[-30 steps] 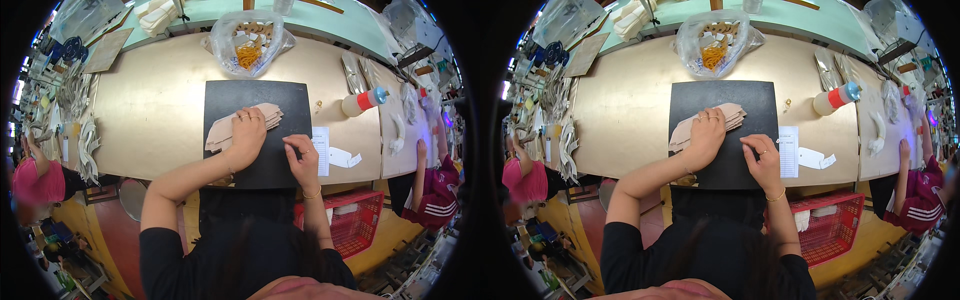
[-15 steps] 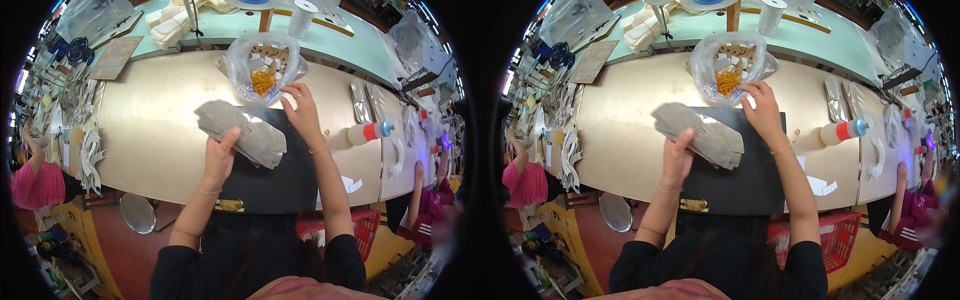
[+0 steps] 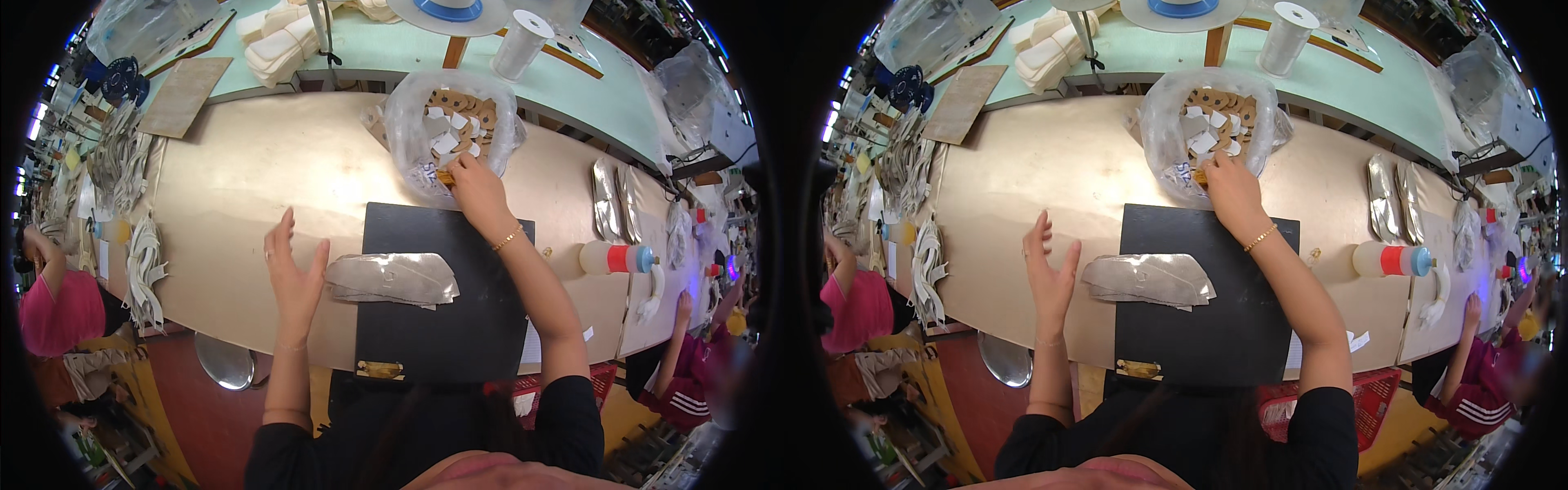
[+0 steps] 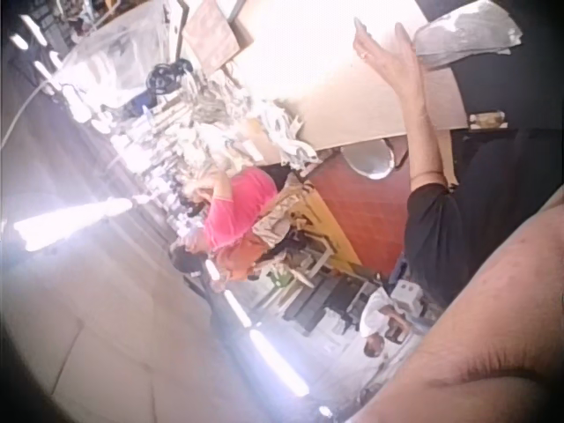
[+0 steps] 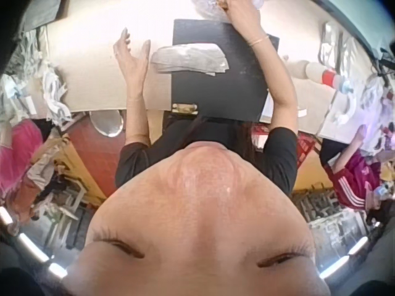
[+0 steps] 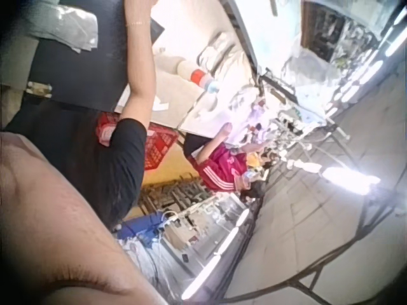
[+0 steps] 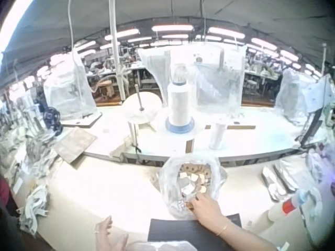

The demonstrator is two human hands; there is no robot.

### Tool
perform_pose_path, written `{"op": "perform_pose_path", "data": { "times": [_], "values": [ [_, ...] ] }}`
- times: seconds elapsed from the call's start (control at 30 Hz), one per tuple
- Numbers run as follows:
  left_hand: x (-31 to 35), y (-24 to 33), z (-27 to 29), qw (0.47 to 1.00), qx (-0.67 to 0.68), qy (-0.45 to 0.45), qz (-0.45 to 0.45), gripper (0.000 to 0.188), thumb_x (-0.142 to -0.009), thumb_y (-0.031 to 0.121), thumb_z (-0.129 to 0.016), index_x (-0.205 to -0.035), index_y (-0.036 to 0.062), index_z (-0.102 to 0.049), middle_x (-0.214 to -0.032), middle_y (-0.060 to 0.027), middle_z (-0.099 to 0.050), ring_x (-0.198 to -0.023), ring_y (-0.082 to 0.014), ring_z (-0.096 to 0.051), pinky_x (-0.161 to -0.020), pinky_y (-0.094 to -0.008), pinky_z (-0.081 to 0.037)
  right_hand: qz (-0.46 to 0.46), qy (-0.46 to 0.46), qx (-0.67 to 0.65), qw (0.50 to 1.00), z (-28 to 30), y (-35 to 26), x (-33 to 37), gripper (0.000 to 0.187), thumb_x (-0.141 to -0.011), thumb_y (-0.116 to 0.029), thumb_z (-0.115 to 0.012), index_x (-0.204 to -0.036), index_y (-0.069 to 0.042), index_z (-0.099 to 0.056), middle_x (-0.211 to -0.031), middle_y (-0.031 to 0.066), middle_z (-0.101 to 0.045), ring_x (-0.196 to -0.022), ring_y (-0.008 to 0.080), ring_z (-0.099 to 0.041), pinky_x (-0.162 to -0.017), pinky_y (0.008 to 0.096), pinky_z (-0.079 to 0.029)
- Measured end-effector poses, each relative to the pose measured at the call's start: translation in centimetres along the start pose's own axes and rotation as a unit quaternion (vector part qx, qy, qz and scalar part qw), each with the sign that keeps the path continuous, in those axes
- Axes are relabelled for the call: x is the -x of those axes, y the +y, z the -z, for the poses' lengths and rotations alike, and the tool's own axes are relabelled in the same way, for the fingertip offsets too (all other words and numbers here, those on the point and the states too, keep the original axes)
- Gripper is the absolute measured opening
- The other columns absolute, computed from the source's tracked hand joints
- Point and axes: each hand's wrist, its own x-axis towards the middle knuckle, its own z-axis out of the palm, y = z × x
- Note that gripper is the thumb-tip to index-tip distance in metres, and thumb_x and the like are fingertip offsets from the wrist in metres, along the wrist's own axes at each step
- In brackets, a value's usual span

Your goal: The person organizes a red basket and gathers stacks of fabric pieces and cardboard cutouts from the table. They place the items into the basket and then begin arranging individual pieces on a black mat, including small bear-shaped cardboard cutouts and fabric shapes.

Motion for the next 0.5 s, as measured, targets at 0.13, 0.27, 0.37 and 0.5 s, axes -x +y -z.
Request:
{"op": "perform_pose_path", "data": {
  "times": [0.13, 0.27, 0.37, 0.5],
  "values": [
    [-4.2, 3.1, -4.1, 0.970, 0.017, -0.090, -0.224, 0.043, -0.083, 0.013, -0.073, -0.123, 0.0036, -0.062, -0.122, -0.0180, -0.058, -0.117, -0.0330, -0.055, -0.098, -0.0414, -0.045, -0.003, 0.008, 0.047, 0.999, 1.5, 1.0, 1.2, 0.016, -0.080, -0.011, -0.065, -0.094, -0.002, -0.067, -0.096, 0.0113, -0.063, -0.093, 0.0281, -0.063, -0.079, 0.0393, -0.053],
    [-9.5, 6.2, -11.9, 0.869, -0.007, -0.206, -0.450, 0.032, -0.087, 0.014, -0.066, -0.117, 0.0047, -0.064, -0.118, -0.0159, -0.062, -0.110, -0.0324, -0.059, -0.097, -0.0432, -0.046, 0.027, -0.062, 0.030, 0.997, 2.2, 1.0, 1.1, 0.016, -0.080, -0.013, -0.066, -0.091, -0.002, -0.067, -0.088, 0.0111, -0.066, -0.088, 0.0295, -0.065, -0.076, 0.0410, -0.051],
    [-11.5, 6.5, -14.7, 0.839, -0.108, -0.308, -0.435, 0.024, -0.089, 0.018, -0.062, -0.109, 0.0038, -0.065, -0.105, -0.0158, -0.066, -0.100, -0.0322, -0.063, -0.092, -0.0449, -0.047, 0.053, -0.087, -0.008, 0.995, 2.2, 0.7, 1.4, 0.015, -0.081, -0.013, -0.065, -0.090, -0.001, -0.067, -0.092, 0.0130, -0.067, -0.085, 0.0298, -0.066, -0.075, 0.0419, -0.050],
    [-11.7, 4.3, -12.8, 0.835, -0.245, -0.374, -0.321, 0.019, -0.090, 0.018, -0.060, -0.100, 0.0023, -0.065, -0.092, -0.0158, -0.068, -0.090, -0.0326, -0.065, -0.084, -0.0451, -0.049, 0.092, 0.032, -0.100, 0.990, 2.4, 0.1, 2.2, 0.025, -0.085, -0.018, -0.067, -0.102, 0.000, -0.068, -0.096, 0.0153, -0.065, -0.086, 0.0335, -0.062, -0.083, 0.0444, -0.049]
  ]
}}
